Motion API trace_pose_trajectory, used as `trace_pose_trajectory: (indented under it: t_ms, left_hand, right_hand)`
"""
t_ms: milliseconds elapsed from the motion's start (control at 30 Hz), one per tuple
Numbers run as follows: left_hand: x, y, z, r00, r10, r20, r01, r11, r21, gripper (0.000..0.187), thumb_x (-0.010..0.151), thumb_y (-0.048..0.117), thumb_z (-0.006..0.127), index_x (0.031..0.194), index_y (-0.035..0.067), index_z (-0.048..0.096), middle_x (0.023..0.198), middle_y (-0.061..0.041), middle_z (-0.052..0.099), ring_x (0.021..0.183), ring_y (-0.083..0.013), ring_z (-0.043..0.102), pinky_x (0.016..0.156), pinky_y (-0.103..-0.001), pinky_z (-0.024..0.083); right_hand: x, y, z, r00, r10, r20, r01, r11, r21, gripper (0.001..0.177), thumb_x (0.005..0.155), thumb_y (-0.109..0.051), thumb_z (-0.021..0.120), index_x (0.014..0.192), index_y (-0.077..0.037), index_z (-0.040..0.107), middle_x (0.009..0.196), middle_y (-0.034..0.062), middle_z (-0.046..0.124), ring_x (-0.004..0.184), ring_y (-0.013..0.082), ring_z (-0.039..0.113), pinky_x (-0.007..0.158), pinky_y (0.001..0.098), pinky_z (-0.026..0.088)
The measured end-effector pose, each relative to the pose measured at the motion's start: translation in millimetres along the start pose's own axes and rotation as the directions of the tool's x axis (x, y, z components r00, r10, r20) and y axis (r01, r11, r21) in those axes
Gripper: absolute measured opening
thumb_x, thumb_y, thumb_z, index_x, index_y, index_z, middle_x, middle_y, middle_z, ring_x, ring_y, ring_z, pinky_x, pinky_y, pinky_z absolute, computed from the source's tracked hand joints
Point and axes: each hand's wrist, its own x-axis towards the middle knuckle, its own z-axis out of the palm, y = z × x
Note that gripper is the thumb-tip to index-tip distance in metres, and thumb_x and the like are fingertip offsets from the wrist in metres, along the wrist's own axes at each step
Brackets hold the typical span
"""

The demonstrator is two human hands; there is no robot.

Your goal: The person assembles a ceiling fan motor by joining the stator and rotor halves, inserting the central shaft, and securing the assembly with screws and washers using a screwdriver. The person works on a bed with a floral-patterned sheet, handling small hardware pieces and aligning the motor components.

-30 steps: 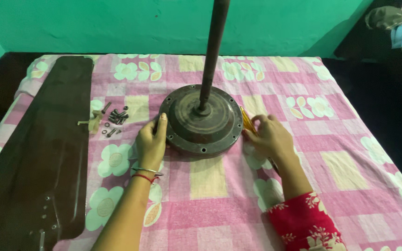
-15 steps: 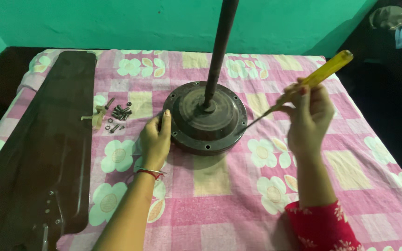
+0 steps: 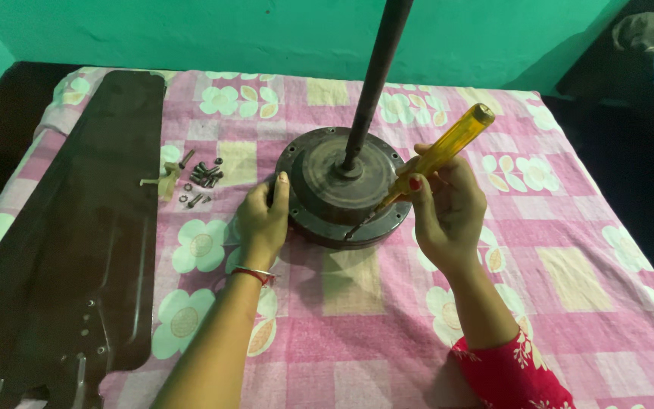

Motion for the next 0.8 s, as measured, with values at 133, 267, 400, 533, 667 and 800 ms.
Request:
trace_pose_trajectory:
  t_ms: [133,267,400,533,667,800]
  left_hand:
    - [0.4,-0.2,-0.1,1.000,0.015,0.000,-0.015,1.000,0.010,0.048,0.098,0.049,0.056,0.093,0.004,0.074,0.079,-0.017,0.072,0.072,-0.0304,0.070,0.067,-0.042,0.051]
    - [0.4,0.3,0.3,1.000,0.016,-0.005,-0.016,1.000,-0.014,0.048,0.097,0.050,0.056,0.094,0.005,0.074,0.078,-0.016,0.072,0.072,-0.0308,0.072,0.068,-0.042,0.051]
    - [0.6,2.5,0.6,0.999,-0.033,-0.005,0.033,0.999,0.023,0.049,0.097,0.050,0.057,0.091,0.005,0.074,0.079,-0.017,0.072,0.073,-0.0323,0.071,0.068,-0.043,0.051]
    - [-1.1,5.2,-1.0,1.000,-0.003,-0.019,0.003,1.000,0.031,0.047,0.097,0.049,0.057,0.093,0.005,0.075,0.081,-0.016,0.073,0.075,-0.0316,0.071,0.068,-0.042,0.051]
    - [-2.5,7.4,-2.6,1.000,0.021,-0.004,-0.021,0.997,-0.077,0.044,0.097,0.046,0.057,0.097,0.006,0.075,0.082,-0.015,0.075,0.075,-0.0282,0.074,0.070,-0.040,0.053]
    - [-2.3,3.8,0.0,1.000,-0.010,-0.003,0.010,0.998,-0.056,0.044,0.098,0.044,0.057,0.097,0.004,0.075,0.084,-0.017,0.075,0.076,-0.0290,0.074,0.072,-0.040,0.053]
  right_hand:
    - [-0.6,1.0,-0.3,0.999,-0.040,0.005,0.040,0.997,-0.068,0.029,0.112,-0.001,0.052,0.140,0.007,0.047,0.110,0.0106,0.064,0.101,0.0129,0.066,0.090,0.0310,0.062]
    - [0.8,-0.1,-0.9,1.000,0.006,-0.006,-0.006,0.999,-0.039,0.030,0.111,0.001,0.052,0.140,0.007,0.048,0.111,0.0109,0.065,0.101,0.0140,0.067,0.090,0.0311,0.062]
    - [2.6,-0.5,5.5,0.995,0.028,0.092,-0.012,0.985,-0.174,0.040,0.105,0.006,0.056,0.143,0.006,0.044,0.114,0.0150,0.067,0.107,0.0202,0.072,0.091,0.0335,0.065]
    - [2.2,-2.4,16.0,0.993,-0.044,0.106,0.071,0.964,-0.256,0.071,0.105,0.008,0.059,0.161,-0.003,0.016,0.121,0.0185,0.069,0.111,0.0233,0.074,0.093,0.0349,0.066]
    - [2.7,-13.9,14.0,0.979,-0.097,0.178,0.131,0.973,-0.192,0.102,0.109,0.009,0.060,0.164,-0.020,-0.021,0.117,0.0181,0.068,0.108,0.0226,0.075,0.098,0.0365,0.068]
    - [9.6,-27.2,6.5,0.952,0.017,0.305,0.078,0.952,-0.296,0.103,0.097,0.014,0.067,0.162,-0.020,-0.005,0.119,0.0225,0.068,0.111,0.0293,0.076,0.091,0.0394,0.063]
